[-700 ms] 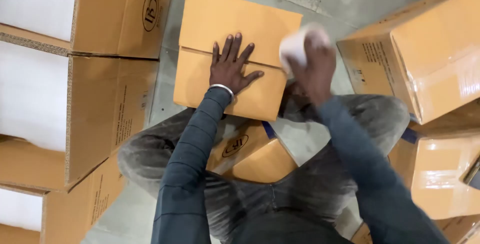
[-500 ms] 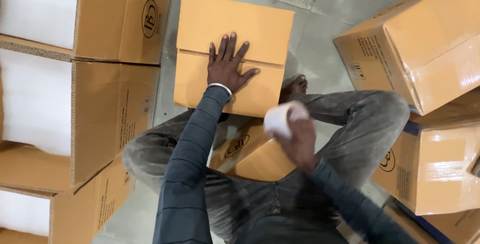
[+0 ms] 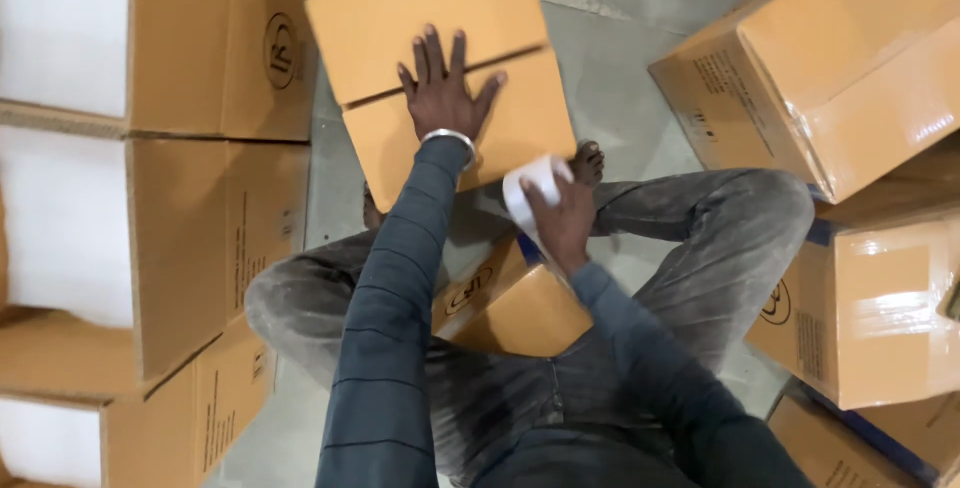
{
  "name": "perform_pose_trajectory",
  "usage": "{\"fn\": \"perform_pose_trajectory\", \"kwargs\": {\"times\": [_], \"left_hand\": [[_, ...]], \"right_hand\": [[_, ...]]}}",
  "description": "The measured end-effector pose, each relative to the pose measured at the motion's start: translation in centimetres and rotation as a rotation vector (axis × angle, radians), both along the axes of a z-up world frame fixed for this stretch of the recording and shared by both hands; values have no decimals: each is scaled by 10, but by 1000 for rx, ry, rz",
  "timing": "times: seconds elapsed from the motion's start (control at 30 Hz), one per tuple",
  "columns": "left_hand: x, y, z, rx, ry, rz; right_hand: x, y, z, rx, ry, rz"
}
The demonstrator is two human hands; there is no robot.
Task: The person seals cardboard boxes with clear adhesive tape while sitting on the floor.
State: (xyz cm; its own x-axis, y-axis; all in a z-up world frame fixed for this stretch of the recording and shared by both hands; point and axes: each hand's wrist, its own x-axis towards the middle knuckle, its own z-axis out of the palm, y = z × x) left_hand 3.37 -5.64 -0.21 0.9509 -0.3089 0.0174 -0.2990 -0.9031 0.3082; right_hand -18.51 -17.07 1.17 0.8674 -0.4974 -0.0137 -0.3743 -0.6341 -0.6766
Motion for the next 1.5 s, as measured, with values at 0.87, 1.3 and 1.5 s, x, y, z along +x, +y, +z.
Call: {"fn": "perform_pose_trajectory", "kwargs": {"times": [0.87,1.3,1.5], "left_hand": [[24,54,-28,238,28,367],[31,72,-25,160,-14,300],[28,67,-21,154,17,310]], "right_hand": [[196,-289,-174,-164,143,96],[210,-123,-120,55,-223,159],[237,-338,-122,-161,-678,-330]]}}
